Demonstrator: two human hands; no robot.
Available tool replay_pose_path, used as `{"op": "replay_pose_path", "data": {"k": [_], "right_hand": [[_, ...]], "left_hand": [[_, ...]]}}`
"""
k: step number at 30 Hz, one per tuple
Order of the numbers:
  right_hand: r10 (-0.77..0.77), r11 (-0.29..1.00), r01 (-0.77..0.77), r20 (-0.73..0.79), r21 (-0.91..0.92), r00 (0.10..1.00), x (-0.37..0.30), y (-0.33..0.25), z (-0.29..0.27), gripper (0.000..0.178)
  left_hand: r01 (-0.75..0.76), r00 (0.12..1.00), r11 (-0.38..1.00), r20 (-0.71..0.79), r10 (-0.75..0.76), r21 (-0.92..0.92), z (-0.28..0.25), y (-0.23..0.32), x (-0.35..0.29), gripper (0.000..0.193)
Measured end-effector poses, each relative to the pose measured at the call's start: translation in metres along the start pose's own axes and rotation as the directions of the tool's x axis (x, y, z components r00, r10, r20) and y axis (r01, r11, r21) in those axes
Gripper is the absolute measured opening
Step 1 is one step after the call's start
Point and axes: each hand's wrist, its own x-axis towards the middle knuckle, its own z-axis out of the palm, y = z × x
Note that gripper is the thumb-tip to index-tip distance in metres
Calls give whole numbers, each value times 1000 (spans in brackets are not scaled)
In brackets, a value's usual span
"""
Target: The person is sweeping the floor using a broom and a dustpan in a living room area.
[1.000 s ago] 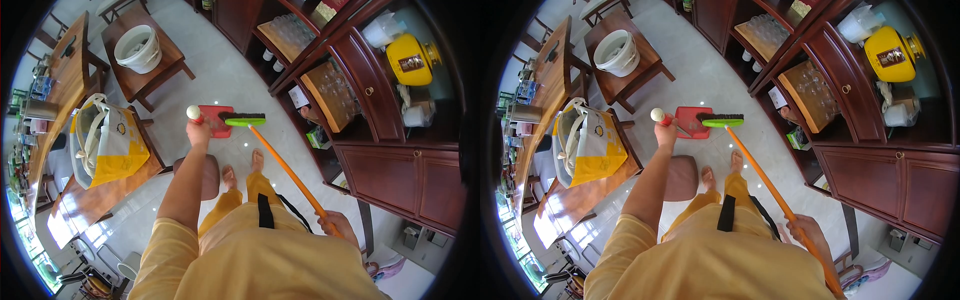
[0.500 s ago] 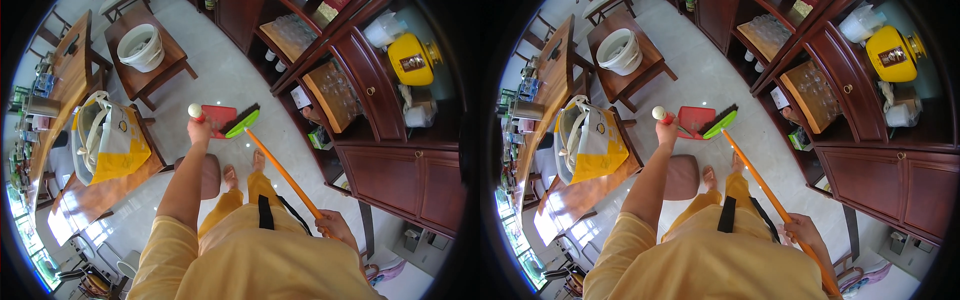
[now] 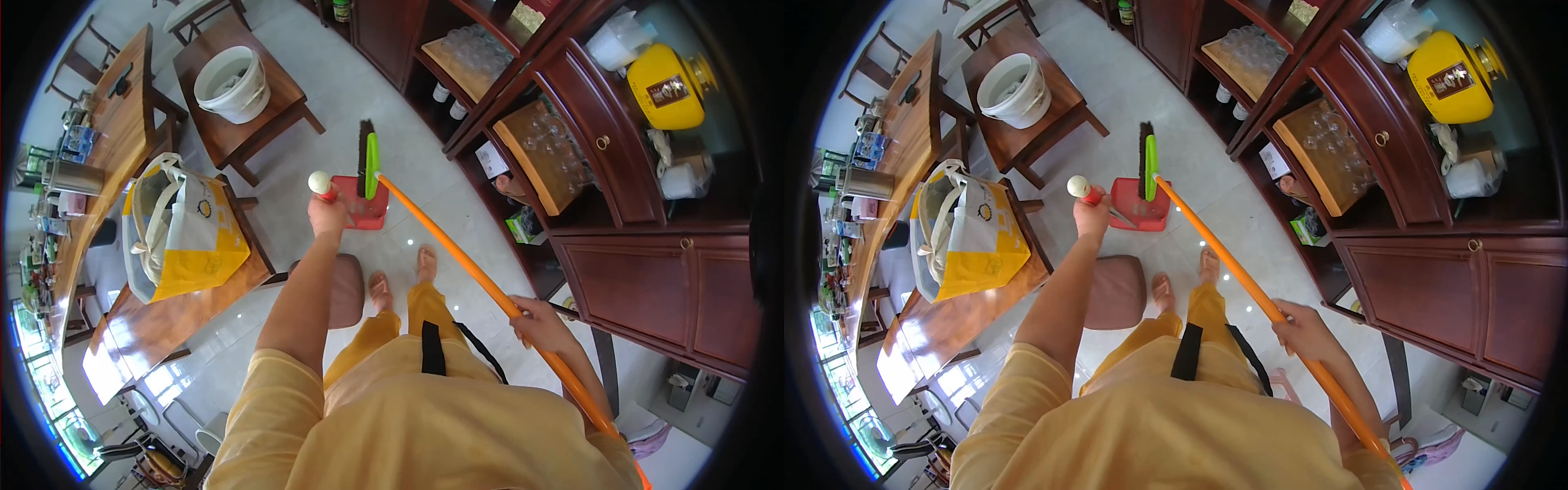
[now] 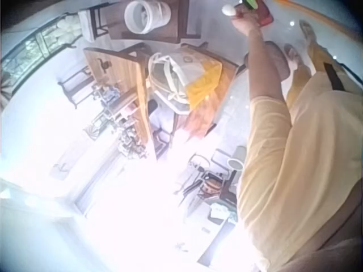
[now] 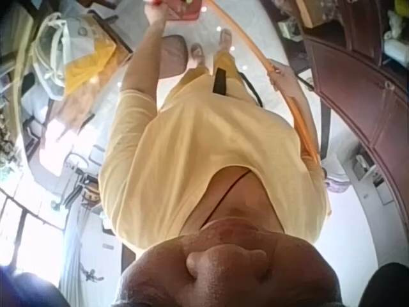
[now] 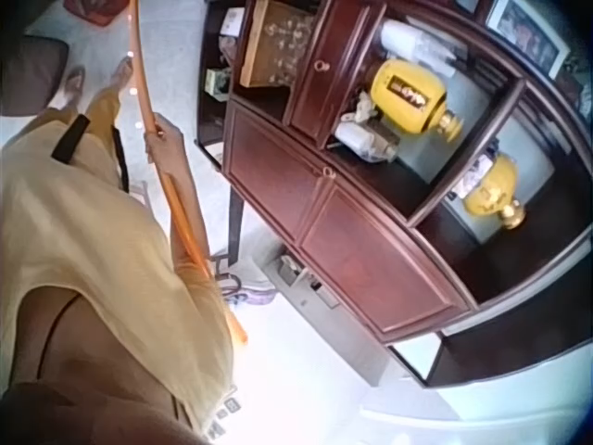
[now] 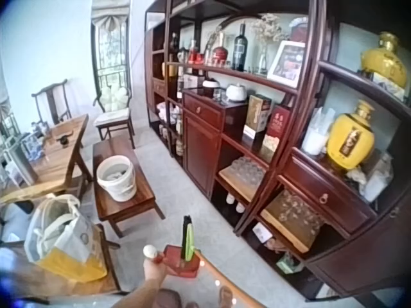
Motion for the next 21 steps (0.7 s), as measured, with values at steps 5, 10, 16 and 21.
{"op": "replay_pose_path", "data": {"k": [5, 10, 16, 21], "right_hand": [[-31, 967, 43, 51, -253, 998, 32, 12, 13, 29], [-167, 836, 202, 114, -510, 979, 3, 30, 28, 45], [-123, 842, 166, 117, -513, 985, -42, 26, 21, 50], [-59, 929, 71, 46, -364, 997, -62, 27, 17, 52]], "left_hand": [[-17, 999, 999, -32, 19, 40, 3, -7, 5, 13], [-21, 1000, 992, -14, 23, 121, 4, -11, 14, 22], [-20, 997, 997, -75, 26, 70, 10, -4, 10, 12], [-87, 994, 994, -61, 91, 65, -7, -6, 18, 9]]}}
